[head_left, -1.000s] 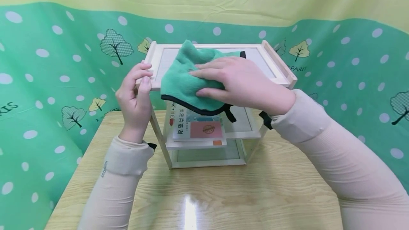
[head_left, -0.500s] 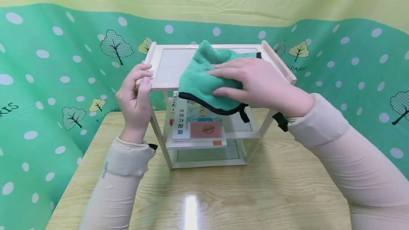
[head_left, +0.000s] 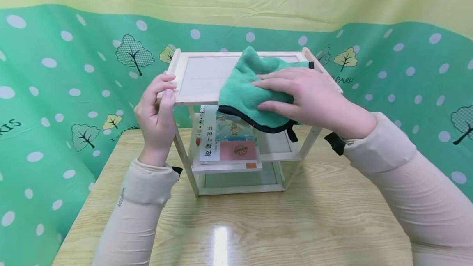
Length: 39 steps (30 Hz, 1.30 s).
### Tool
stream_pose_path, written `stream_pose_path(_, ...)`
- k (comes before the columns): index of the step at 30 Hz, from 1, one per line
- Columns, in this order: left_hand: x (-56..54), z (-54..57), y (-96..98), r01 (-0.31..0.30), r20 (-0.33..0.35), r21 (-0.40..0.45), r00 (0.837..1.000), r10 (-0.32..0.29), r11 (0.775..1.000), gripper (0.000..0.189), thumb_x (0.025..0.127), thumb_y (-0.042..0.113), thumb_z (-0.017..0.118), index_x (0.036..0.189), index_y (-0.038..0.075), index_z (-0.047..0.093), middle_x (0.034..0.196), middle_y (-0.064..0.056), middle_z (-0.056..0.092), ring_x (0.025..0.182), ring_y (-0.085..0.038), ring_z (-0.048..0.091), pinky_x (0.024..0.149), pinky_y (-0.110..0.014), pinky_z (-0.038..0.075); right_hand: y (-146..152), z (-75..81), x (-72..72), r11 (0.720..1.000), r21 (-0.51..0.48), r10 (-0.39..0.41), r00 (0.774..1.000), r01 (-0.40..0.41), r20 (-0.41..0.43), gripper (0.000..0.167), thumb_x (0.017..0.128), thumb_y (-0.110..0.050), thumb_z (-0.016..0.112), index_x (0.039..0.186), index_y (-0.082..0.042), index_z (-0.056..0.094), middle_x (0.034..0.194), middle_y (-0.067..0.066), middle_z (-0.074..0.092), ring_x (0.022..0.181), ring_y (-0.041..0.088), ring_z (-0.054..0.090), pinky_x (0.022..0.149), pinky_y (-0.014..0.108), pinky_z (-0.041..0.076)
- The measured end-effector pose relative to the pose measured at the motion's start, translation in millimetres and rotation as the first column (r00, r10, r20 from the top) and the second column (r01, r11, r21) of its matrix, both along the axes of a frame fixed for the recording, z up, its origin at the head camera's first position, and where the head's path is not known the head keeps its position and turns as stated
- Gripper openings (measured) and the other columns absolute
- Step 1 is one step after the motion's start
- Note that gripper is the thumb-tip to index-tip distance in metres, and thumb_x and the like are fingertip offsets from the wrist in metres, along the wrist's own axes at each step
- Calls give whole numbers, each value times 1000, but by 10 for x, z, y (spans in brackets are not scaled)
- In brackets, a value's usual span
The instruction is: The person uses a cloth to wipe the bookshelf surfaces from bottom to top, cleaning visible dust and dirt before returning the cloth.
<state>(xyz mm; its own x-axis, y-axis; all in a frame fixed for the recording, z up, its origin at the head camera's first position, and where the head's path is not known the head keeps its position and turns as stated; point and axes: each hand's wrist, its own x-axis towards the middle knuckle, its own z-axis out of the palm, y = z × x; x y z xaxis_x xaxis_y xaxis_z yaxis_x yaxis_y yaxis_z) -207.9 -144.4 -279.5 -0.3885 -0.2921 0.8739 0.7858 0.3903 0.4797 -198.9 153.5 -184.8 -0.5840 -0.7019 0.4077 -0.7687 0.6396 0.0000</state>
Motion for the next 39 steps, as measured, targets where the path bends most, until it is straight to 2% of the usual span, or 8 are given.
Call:
stream_pose_path(2, 1, -4, -1, -2, 1, 2, 1000, 2, 1000, 35, 86, 24, 52, 92, -7, 66, 110, -16, 72, 118, -25, 65, 93, -23, 57, 11, -8, 10, 1000, -1, -10, 1000, 10, -12, 48, 89, -41, 70, 133, -23, 64, 135, 1, 64, 126, 25, 60, 118, 49, 34)
stream_pose_path(5, 3, -7, -2, -2, 2, 1, 1000, 2, 1000, 35, 86, 24, 52, 92, -7, 66, 110, -16, 73, 119, -25, 65, 93, -23, 57, 28, -19, 19, 1000, -15, -15, 1000, 15, -23, 48, 88, -40, 71, 132, -23, 65, 135, 0, 65, 126, 24, 60, 119, 50, 31)
stream_pose_path(7, 5, -7, -3, -1, 3, -2, 1000, 1, 1000, 35, 86, 24, 52, 93, -7, 67, 111, -16, 73, 119, -25, 64, 92, -23, 57, 41, -26, 22, 1000, -27, -6, 1000, 5, -23, 47, 88, -37, 72, 132, -22, 65, 134, 1, 65, 125, 25, 60, 119, 50, 32)
stream_pose_path(9, 8, -6, -4, -2, 4, -6, 1000, 2, 1000, 35, 86, 24, 52, 93, -7, 66, 111, -16, 72, 119, -25, 64, 92, -22, 57, 49, -30, 20, 999, -41, 5, 1000, -6, -22, 46, 87, -35, 73, 131, -21, 66, 134, 2, 65, 125, 25, 60, 111, 48, 42)
stream_pose_path(17, 11, -4, -1, 9, 5, 2, 1000, -9, 1000, 35, 86, 24, 52, 94, -7, 66, 111, -17, 72, 120, -24, 64, 92, -23, 58, 71, -79, 28, 994, -101, 40, 997, -46, -64, 44, 85, -28, 76, 128, -18, 68, 129, 4, 68, 121, 26, 63, 102, 49, 50)
stream_pose_path(24, 5, -11, 6, 17, 3, 3, 1000, -17, 1000, 35, 87, 24, 52, 94, -8, 66, 112, -17, 72, 120, -25, 64, 92, -23, 58, 111, -124, 34, 977, -192, 75, 993, -93, -95, 42, 82, -19, 78, 124, -16, 71, 125, 5, 70, 117, 26, 65, 99, 54, 51)
stream_pose_path(31, -5, -6, 0, 16, -5, -2, 1000, -16, 1000, 35, 87, 24, 52, 95, -7, 66, 112, -16, 72, 119, -25, 64, 88, -20, 58, 161, -144, 33, 975, -198, 79, 989, -103, -121, 42, 82, -18, 79, 122, -15, 71, 124, 5, 70, 116, 26, 66, 87, 49, 56)
stream_pose_path(39, -6, -8, -6, 20, -1, -8, 1000, -20, 1000, 36, 87, 25, 51, 96, -7, 66, 113, -15, 72, 119, -24, 64, 78, -14, 57, 201, -148, 30, 970, -228, 67, 993, -88, -98, 42, 80, -15, 80, 121, -16, 72, 125, 3, 70, 119, 23, 64, 92, 46, 55)
